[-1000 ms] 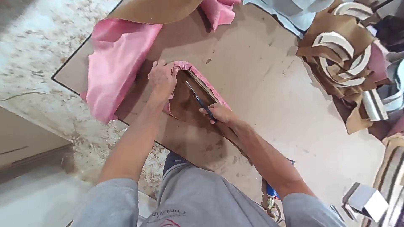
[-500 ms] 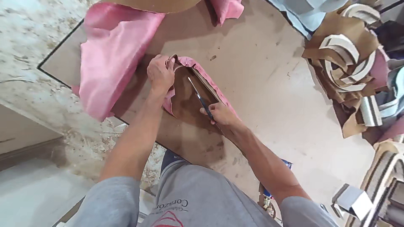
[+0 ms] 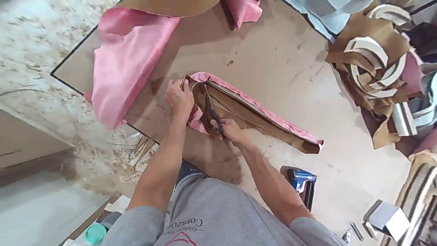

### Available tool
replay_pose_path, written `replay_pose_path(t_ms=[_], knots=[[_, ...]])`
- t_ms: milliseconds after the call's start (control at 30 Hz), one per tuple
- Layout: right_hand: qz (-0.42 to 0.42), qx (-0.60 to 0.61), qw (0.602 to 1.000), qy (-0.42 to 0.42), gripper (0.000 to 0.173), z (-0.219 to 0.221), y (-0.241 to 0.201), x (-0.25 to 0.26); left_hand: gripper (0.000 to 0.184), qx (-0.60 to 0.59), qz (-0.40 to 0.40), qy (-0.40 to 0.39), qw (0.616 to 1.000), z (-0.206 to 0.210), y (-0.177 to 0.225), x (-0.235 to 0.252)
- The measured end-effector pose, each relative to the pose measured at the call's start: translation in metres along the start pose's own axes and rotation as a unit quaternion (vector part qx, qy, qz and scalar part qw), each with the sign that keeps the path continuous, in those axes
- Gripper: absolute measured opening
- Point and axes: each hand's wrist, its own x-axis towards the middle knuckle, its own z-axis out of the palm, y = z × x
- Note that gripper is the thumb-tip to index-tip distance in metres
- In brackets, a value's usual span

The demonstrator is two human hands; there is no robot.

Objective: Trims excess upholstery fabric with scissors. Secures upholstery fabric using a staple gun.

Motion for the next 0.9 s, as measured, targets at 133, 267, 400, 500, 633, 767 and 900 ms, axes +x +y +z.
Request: replay_pose_path(t_ms=[133,267,400,500,633,767,900], knots=[[0.006,0.055,0.998,-0.004,0.039,0.004,0.000,0.001,0.038,-0.003,-0.008,0.003,1.000,0.000,-0.001,-0.003],[-0.003,0.091,0.996,-0.005,0.038,0.011,-0.005,0.005,0.039,-0.013,0.001,0.010,1.000,0.000,-0.004,-0.005],[-0.013,0.079,0.996,0.048,0.035,0.020,-0.003,0.011,0.039,0.001,-0.023,0.028,0.999,0.002,0.000,-0.008],[-0.014,0.058,0.995,0.075,0.035,0.020,-0.001,0.014,0.039,0.004,-0.041,0.033,0.999,0.004,0.003,-0.009],[0.007,0.055,0.998,-0.002,0.039,0.000,-0.001,0.003,0.039,0.001,-0.005,0.033,0.999,0.005,-0.003,-0.007],[0.015,0.012,0.997,-0.081,0.046,-0.036,0.005,-0.014,0.038,-0.002,0.074,-0.016,0.997,0.002,-0.011,0.005],[0.018,-0.009,0.995,-0.102,0.042,-0.052,0.006,-0.015,0.038,-0.019,0.157,-0.074,0.985,0.005,-0.012,0.024]])
